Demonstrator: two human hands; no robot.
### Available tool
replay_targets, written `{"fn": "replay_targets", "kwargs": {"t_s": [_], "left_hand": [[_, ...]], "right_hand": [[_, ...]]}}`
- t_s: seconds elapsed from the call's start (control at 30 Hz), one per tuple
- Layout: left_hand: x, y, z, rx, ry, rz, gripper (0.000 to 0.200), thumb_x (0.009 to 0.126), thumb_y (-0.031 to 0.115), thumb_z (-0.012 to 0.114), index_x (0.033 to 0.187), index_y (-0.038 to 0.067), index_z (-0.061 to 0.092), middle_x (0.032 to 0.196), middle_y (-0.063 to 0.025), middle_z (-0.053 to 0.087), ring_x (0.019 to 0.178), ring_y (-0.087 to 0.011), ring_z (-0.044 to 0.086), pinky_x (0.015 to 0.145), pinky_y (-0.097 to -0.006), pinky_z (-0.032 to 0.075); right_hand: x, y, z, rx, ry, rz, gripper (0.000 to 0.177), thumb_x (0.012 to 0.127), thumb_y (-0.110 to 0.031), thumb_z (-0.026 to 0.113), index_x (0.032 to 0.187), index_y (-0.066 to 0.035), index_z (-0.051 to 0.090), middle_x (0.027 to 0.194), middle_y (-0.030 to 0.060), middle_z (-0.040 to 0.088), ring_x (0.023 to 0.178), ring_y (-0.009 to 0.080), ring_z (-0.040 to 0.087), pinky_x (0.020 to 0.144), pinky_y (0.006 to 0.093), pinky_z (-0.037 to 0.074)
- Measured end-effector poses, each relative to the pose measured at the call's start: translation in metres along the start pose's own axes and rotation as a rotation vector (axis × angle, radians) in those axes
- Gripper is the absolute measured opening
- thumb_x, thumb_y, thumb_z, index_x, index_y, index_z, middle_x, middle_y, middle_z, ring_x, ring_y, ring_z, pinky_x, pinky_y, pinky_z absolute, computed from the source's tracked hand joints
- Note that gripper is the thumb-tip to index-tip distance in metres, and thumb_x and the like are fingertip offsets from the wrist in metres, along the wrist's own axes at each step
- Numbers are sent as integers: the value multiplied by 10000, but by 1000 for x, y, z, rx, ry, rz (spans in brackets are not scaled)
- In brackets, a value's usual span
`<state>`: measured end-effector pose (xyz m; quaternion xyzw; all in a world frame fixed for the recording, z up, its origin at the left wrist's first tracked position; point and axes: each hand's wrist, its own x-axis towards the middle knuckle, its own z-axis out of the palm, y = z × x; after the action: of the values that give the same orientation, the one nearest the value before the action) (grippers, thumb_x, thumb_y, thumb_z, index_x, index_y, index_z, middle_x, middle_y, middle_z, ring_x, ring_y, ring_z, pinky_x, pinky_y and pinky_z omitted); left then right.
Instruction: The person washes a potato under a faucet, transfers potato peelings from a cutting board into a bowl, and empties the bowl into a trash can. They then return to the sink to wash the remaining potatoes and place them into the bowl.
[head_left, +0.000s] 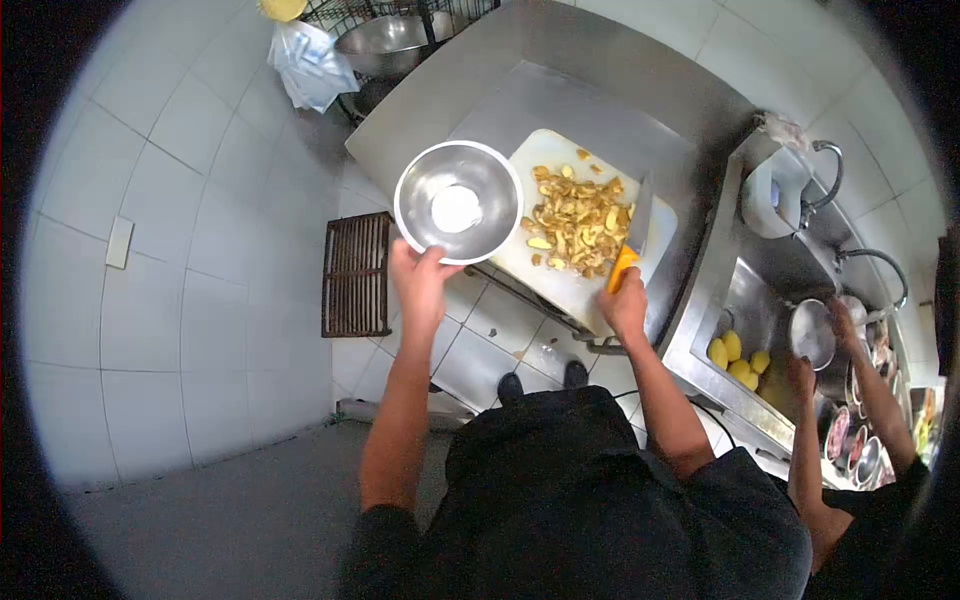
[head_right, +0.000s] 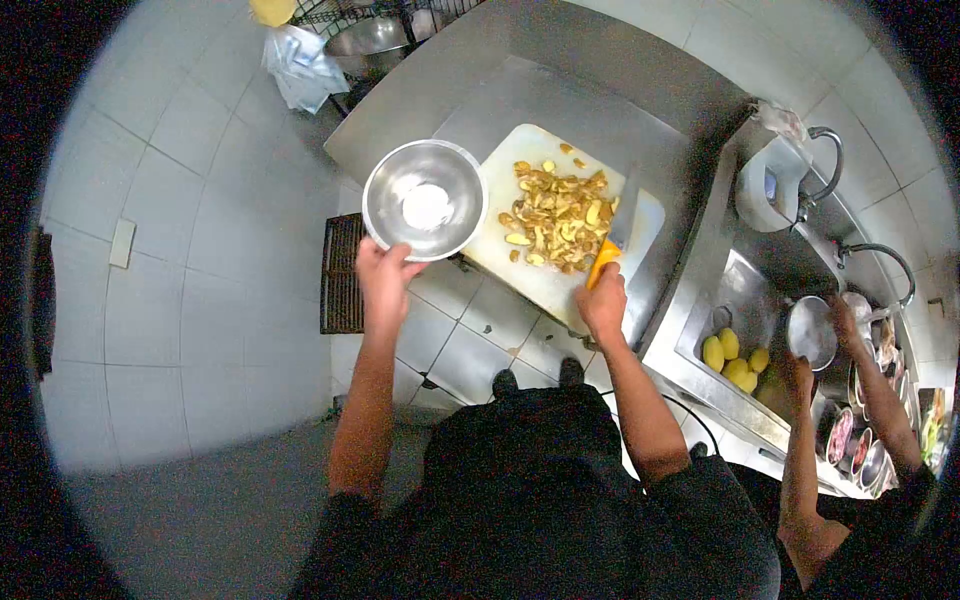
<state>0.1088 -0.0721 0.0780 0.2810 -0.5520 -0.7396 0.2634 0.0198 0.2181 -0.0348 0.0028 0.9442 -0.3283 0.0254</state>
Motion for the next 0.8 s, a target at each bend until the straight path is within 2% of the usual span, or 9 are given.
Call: {"fn": "replay_targets", "kwargs": {"t_s": [0.07,0.2,0.3,0.4,0.5,0.6,0.7,0.8], "left_hand": [[-11,4,-27,2,40,-22,276,782,-52,512,1051,-75,454,1032,-181,562,821,-260,646,608,-344,598],[-36,-11,-72,-23,209,-104,292,785,-45,523,1067,-55,448,1025,-175,560,822,-256,641,615,-357,595],[-58,-40,-95,-24,329,-206,212,788,-47,527,981,-20,445,955,-153,547,754,-227,627,610,-367,594],[-73,-69,-94,11,333,-242,175,784,-48,529,914,6,427,896,-129,538,725,-211,619,595,-362,589],[-82,-74,-59,-39,354,-275,167,785,-42,533,887,18,416,868,-117,543,705,-200,611,584,-349,587],[-84,-73,-41,-9,346,-251,169,777,-39,540,885,22,425,867,-101,549,688,-189,606,593,-342,592],[-87,-75,-37,55,339,-257,175,770,-40,547,893,22,439,882,-97,554,684,-184,603,594,-340,591],[-91,-71,-26,54,355,-264,176,767,-37,554,893,26,448,882,-92,560,674,-179,597,589,-339,592]], "right_hand": [[3,5,-4,8,54,26,468,729,-127,654,1118,12,433,1014,284,557,926,444,567,809,486,465],[36,32,-17,-11,302,-164,444,746,-80,576,1153,13,423,1006,277,566,926,451,568,795,493,463],[85,55,-35,-54,298,-166,411,759,-74,556,1146,1,438,1016,261,573,883,446,581,768,500,468],[131,74,-50,-128,205,-243,362,790,-83,536,1134,-3,454,982,236,593,845,421,602,741,474,481],[162,119,-37,296,173,-223,327,811,-66,524,1121,8,449,905,181,615,787,350,617,697,413,492],[123,111,-32,687,125,-18,325,804,-33,527,1115,17,445,842,111,613,712,275,599,653,356,488],[85,97,-47,970,-117,323,363,779,0,528,1130,22,436,841,74,599,668,236,572,634,339,489],[85,98,-43,1010,-218,405,374,746,-9,558,1111,46,502,835,107,612,652,274,587,631,378,497]]}}
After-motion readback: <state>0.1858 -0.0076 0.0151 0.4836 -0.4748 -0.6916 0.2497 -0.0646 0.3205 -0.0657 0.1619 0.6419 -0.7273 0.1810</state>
